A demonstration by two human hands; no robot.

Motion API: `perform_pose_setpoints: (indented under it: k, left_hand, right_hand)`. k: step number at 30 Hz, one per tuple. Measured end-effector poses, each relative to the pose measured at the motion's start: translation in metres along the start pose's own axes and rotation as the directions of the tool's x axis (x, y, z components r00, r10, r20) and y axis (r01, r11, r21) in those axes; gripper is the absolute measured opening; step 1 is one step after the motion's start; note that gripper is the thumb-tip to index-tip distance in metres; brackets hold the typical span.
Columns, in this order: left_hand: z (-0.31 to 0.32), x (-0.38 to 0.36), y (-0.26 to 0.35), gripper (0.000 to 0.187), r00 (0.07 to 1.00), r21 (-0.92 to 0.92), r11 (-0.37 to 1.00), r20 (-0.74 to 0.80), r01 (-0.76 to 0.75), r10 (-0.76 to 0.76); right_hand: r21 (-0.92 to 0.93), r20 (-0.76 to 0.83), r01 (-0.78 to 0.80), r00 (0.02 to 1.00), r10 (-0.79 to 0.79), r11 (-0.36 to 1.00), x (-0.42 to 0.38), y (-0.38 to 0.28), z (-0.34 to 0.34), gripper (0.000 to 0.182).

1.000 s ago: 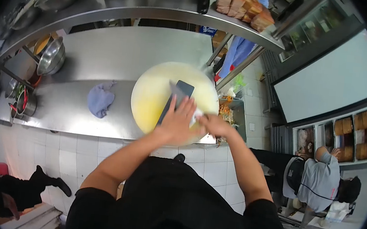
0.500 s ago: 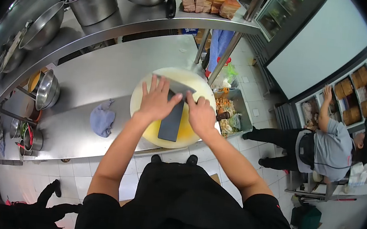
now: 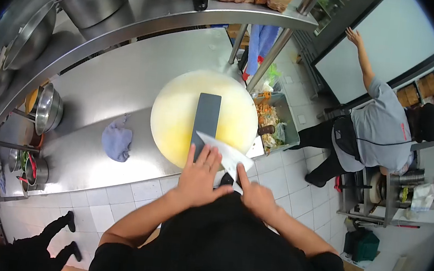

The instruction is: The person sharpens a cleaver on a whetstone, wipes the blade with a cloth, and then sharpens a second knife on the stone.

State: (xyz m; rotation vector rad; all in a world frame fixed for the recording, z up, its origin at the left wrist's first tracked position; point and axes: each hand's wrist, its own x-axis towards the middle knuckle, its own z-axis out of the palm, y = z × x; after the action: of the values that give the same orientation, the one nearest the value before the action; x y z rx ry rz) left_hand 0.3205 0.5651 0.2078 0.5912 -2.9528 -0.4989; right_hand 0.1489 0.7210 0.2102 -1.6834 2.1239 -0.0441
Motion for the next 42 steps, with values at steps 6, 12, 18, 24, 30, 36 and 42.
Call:
perform_pose_setpoints:
  k: [6,12,18,24,30,36,42]
  left_hand:
    - [-0.012,0.091,-0.08,0.093,0.981,0.207,0.96,-0.064,0.191,-0.181]
    - [-0.01,0.049,-0.053,0.097,0.993,0.125,0.986,0.011,0.111,-0.113]
    - [-0.003,0.036,-0.045,0.1,0.994,0.111,0.988,-0.054,0.104,-0.099]
    - [-0.033,0.1,-0.097,0.092,0.959,0.13,0.951,0.001,0.281,-0.284]
    - [-0.008,-0.003,-0.008,0.102,0.985,0.176,0.969,-0.024,0.17,-0.169]
    - [-0.02,0.084,-0.089,0.09,0.956,0.188,0.938,-0.083,0.292,-0.281]
    - [0.005,-0.002,-0.015,0.101,0.977,0.149,0.966,-0.024,0.211,-0.21]
  right_hand:
    - [0.088,-0.241,0.064,0.97,-0.041,0.994,0.132,0.008,-0.004,0.088]
    - [0.035,-0.078,0.011,0.997,-0.008,0.999,0.067,-0.009,-0.004,0.088]
    - [-0.021,-0.048,0.065,0.997,-0.066,0.998,0.067,0.004,-0.007,0.091]
    - [0.0,-0.104,0.171,0.98,-0.17,0.985,0.154,0.004,-0.029,0.085]
    - [0.05,0.047,0.215,0.975,-0.217,0.975,0.05,0.012,0.004,0.094]
    - [-0.056,-0.128,0.255,0.957,-0.26,0.965,0.16,0.021,-0.033,0.08]
    - [0.014,0.152,0.196,0.969,-0.196,0.981,0.058,0.01,-0.021,0.09]
